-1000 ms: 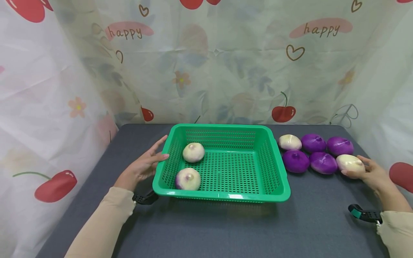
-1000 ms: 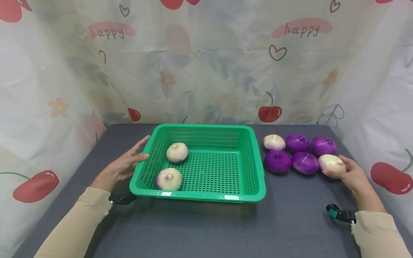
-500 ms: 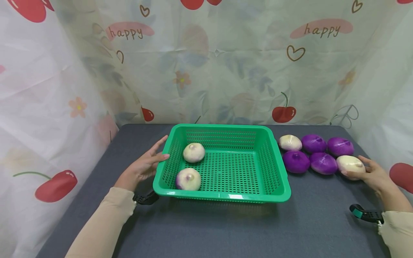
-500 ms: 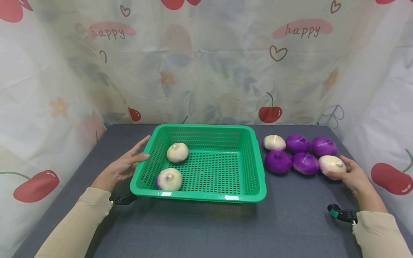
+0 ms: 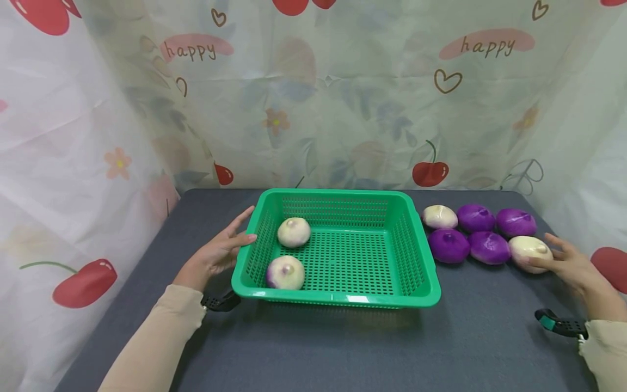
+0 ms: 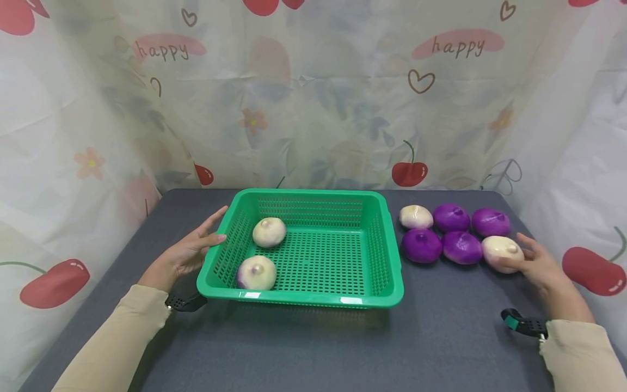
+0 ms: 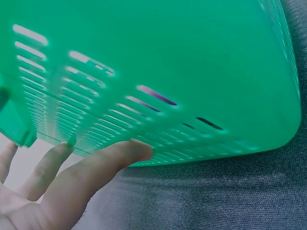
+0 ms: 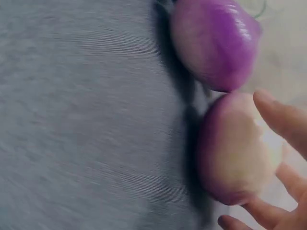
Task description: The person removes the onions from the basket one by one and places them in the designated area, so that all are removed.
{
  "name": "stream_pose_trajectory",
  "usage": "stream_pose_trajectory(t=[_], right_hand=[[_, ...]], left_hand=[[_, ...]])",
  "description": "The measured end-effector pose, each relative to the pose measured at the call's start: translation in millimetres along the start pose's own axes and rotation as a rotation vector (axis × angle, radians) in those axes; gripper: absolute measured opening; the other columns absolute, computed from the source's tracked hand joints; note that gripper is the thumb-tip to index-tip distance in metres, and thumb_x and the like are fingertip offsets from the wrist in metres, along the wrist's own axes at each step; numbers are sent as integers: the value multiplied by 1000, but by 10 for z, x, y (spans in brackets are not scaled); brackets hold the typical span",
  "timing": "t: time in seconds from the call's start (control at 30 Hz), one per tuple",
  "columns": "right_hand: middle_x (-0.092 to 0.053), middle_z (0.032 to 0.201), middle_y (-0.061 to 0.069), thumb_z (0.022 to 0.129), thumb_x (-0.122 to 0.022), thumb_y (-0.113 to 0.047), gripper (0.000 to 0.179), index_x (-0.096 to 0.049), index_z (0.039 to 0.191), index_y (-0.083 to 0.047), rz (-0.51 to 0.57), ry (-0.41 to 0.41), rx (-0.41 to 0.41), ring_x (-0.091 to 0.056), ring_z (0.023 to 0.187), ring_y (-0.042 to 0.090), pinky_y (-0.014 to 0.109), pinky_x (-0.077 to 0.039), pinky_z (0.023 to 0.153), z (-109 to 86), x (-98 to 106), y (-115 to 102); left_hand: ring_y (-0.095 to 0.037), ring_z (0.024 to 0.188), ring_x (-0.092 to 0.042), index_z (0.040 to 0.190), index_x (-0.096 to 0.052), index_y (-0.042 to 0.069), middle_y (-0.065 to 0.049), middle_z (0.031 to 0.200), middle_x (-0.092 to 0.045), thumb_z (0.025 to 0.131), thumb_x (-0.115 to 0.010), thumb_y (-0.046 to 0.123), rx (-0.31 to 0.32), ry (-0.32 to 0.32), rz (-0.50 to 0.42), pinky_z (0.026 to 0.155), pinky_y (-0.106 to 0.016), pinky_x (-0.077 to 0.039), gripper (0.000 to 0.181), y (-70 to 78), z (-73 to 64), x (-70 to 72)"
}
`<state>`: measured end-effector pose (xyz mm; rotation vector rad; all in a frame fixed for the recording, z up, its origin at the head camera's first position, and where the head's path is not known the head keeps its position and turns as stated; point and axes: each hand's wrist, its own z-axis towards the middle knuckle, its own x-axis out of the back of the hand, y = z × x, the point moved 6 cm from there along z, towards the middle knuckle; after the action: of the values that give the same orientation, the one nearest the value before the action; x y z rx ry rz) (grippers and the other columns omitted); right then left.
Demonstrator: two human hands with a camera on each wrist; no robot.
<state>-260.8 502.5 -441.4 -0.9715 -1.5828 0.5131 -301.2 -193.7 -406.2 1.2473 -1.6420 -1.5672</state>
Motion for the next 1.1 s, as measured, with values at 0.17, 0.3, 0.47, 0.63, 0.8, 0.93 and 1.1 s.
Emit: stream_pose_trajectory(t=[0.17,0.3,0.47,0.63,0.8,0.93,1.1], right_hand=[[13,151,37,91,-65,-44,102,13,154,-25,3,80,95,9,136,60,77,-5,102,23,144,-245],[5,158,28,95,-59,-42,88,5,155,-31,8,115,198,1,142,51,68,-5,110,-214,161,-916],[-25,159,7,97,-58,-30,71,-15,154,-39,194,122,373,-30,143,19,40,-17,120,-405,89,-1730],[-51,130,-6,94,-59,-2,64,-33,150,-19,689,-15,588,-54,113,4,11,-44,95,-581,-108,-2435],[-52,137,3,93,-62,-1,61,-40,147,-19,712,-70,699,-54,121,11,13,-47,90,-709,-478,-3016],[-47,145,5,93,-64,-7,59,-43,147,-22,580,-130,735,-48,131,18,14,-46,93,-728,-879,-3330],[-43,149,5,94,-63,-11,60,-40,148,-23,454,-253,756,-39,139,27,26,-45,102,-718,-1444,-3552]], left_hand=[[-25,109,-64,154,-7,42,-20,156,-23,100,-52,7,4,5,21,84,-49,-54,79,3,-3,23],[-25,109,-64,154,-7,43,-21,156,-23,100,-51,7,11,10,26,84,-50,-54,78,6,-10,35],[-26,111,-63,154,-6,42,-21,156,-22,101,-50,7,16,4,21,85,-50,-54,78,2,-17,32],[-27,111,-63,154,-5,42,-22,155,-22,100,-50,6,21,0,14,84,-50,-54,79,-9,-17,29],[-27,112,-63,154,-5,42,-22,155,-22,100,-51,6,18,-9,14,85,-50,-54,79,-7,-11,18],[-27,112,-63,154,-5,42,-22,156,-22,100,-51,6,14,-13,17,84,-50,-54,79,-2,-6,12],[-26,113,-62,154,-5,42,-21,157,-21,100,-51,6,11,-17,11,84,-50,-55,79,0,0,3]])
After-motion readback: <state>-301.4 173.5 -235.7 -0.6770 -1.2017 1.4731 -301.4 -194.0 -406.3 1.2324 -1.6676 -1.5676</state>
